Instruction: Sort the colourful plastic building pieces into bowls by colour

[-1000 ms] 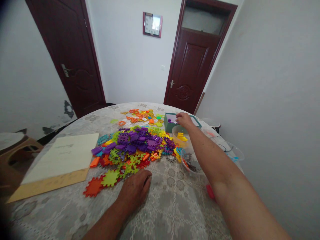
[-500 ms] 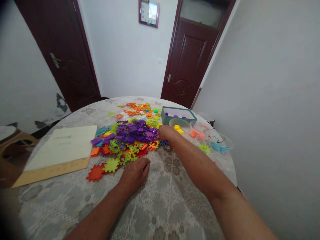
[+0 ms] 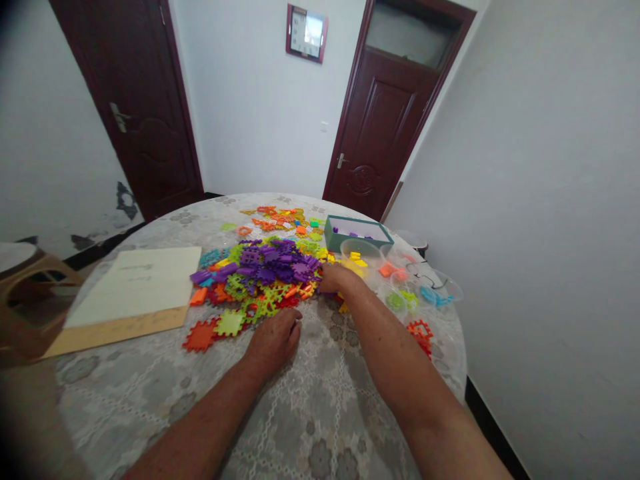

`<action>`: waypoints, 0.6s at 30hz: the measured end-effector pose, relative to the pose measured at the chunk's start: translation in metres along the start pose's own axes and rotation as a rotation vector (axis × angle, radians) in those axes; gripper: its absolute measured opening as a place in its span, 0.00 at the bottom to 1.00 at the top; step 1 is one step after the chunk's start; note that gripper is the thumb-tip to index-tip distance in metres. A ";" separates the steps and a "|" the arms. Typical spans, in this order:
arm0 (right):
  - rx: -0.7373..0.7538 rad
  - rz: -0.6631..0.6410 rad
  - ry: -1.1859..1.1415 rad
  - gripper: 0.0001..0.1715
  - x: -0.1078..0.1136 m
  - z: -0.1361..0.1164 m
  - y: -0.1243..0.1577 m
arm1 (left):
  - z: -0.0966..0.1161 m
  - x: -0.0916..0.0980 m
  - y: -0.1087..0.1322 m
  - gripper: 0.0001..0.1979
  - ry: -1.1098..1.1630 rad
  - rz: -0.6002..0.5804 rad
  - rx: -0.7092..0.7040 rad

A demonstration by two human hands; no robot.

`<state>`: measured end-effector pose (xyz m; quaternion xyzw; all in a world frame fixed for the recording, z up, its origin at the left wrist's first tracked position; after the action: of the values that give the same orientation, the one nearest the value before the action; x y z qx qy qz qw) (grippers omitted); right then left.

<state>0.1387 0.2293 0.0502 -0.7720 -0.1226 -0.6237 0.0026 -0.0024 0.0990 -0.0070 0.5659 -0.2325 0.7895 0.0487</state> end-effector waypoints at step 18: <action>0.368 0.203 -0.445 0.28 -0.029 -0.043 0.127 | -0.001 0.029 0.003 0.07 -0.016 0.260 0.028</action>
<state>0.1164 0.0938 0.0507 -0.8845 -0.1533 -0.4032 0.1780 -0.0149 0.0917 0.0188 0.5379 -0.2932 0.7878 -0.0640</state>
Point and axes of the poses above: each hand's wrist, its own y-axis away from the middle knuckle, its own x-axis out of the back of the hand, z = x × y, the point moved 9 cm from there along -y, towards the middle knuckle, and after that the axes turned 13 degrees about -y, right-handed, at the moved point
